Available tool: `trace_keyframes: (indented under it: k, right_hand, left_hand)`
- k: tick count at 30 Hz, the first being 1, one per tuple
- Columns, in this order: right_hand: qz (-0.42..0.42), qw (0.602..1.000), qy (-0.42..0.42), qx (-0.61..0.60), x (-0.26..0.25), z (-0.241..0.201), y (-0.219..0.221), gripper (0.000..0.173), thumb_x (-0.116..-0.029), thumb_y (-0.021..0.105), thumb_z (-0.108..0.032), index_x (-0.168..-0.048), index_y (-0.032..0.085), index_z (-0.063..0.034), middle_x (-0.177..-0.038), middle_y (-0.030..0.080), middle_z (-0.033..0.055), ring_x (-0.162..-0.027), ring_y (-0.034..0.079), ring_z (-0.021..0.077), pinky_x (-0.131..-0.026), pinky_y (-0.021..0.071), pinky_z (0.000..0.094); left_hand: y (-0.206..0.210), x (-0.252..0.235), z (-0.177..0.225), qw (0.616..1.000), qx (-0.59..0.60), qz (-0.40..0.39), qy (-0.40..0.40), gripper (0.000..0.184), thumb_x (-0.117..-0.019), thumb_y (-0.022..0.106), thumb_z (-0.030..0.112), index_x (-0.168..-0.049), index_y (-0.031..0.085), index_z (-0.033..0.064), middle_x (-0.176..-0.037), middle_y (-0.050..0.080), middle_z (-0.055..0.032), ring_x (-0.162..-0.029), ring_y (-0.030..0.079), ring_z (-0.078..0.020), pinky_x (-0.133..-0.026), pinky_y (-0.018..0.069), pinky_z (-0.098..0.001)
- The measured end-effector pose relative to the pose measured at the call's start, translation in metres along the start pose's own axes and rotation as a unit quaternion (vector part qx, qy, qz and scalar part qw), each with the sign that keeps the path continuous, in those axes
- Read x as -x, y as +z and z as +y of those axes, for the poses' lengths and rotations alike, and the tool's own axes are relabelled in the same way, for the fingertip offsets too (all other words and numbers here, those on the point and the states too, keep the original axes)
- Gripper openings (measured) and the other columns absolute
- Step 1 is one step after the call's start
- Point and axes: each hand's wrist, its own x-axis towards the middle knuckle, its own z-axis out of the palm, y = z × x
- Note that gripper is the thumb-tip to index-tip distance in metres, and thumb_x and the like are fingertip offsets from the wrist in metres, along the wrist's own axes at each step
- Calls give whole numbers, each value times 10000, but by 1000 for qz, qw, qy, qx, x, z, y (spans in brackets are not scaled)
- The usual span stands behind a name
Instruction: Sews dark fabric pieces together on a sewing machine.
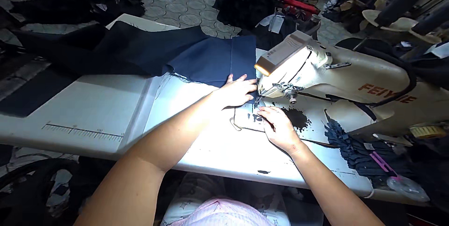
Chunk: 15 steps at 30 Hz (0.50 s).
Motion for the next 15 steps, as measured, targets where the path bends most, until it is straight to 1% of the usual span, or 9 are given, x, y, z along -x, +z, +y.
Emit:
trace_keyframes:
  k: [3,5,7,8,10,11,12,14,15]
  right_hand:
    - [17,996,42,-77,-4,-1,-6,274,-929,569,-39,-1110,769,7,-1258,715,144,-1243,637,281,-1086,479,439]
    - [26,986,98,-133,-8,2,-11,241,-955,571,1,-1117,749,22,-1223,724,144,-1200,661,212,-1061,507,374]
    - [28,970,176,-168,-17,6,-15,232,-994,560,3,-1159,723,20,-1173,727,143,-1058,688,160,-960,543,336]
    - [32,960,217,-176,-22,7,-15,219,-1004,562,-9,-1159,712,24,-1143,725,146,-986,685,153,-911,550,333]
    - [41,939,291,-180,-37,11,-16,177,-999,607,-56,-1117,680,53,-1106,731,162,-980,698,170,-920,550,362]
    - [50,924,331,-183,-47,17,-13,188,-975,635,-77,-1091,680,64,-1030,721,160,-934,685,184,-886,545,387]
    - [55,911,362,-192,-55,25,-9,186,-972,640,-86,-1089,662,57,-961,691,135,-842,646,159,-802,532,361]
    - [77,887,383,-244,-71,40,0,242,-1000,597,-31,-1222,583,65,-1001,649,142,-783,611,128,-707,532,293]
    - [97,878,380,-272,-76,46,4,284,-1025,555,-13,-1294,544,75,-1098,626,175,-858,624,140,-752,551,287]
  left_hand:
    - [6,2,4,998,-6,-52,-24,448,-1107,398,378,-1521,520,260,-1684,311,-48,-1574,158,-409,-1121,32,-823]
    - [4,1,0,999,0,-46,-25,442,-1108,393,378,-1517,527,275,-1679,324,-48,-1569,162,-426,-1112,43,-830]
    - [4,-1,-9,999,1,-29,-33,437,-1106,402,381,-1514,531,295,-1671,342,-41,-1561,179,-439,-1109,69,-836]
    - [2,-2,-14,999,4,-28,-42,443,-1105,399,395,-1522,519,308,-1675,335,-29,-1565,167,-435,-1112,69,-835]
    - [-1,-4,-23,998,2,-30,-56,457,-1105,385,426,-1539,491,329,-1684,315,-11,-1572,150,-424,-1121,71,-828]
    - [-2,-4,-26,997,-5,-32,-64,459,-1105,377,439,-1543,479,346,-1688,307,-1,-1574,147,-418,-1127,77,-820]
    - [-3,-4,-29,997,-12,-32,-73,460,-1107,371,442,-1548,469,357,-1689,304,4,-1573,149,-417,-1130,76,-817]
    - [-6,-4,-33,995,-26,-29,-92,461,-1115,335,434,-1558,446,375,-1693,295,11,-1565,165,-435,-1116,85,-831]
    - [-8,-4,-33,994,-26,-29,-104,460,-1117,324,432,-1561,437,389,-1695,288,20,-1563,160,-445,-1108,79,-838]
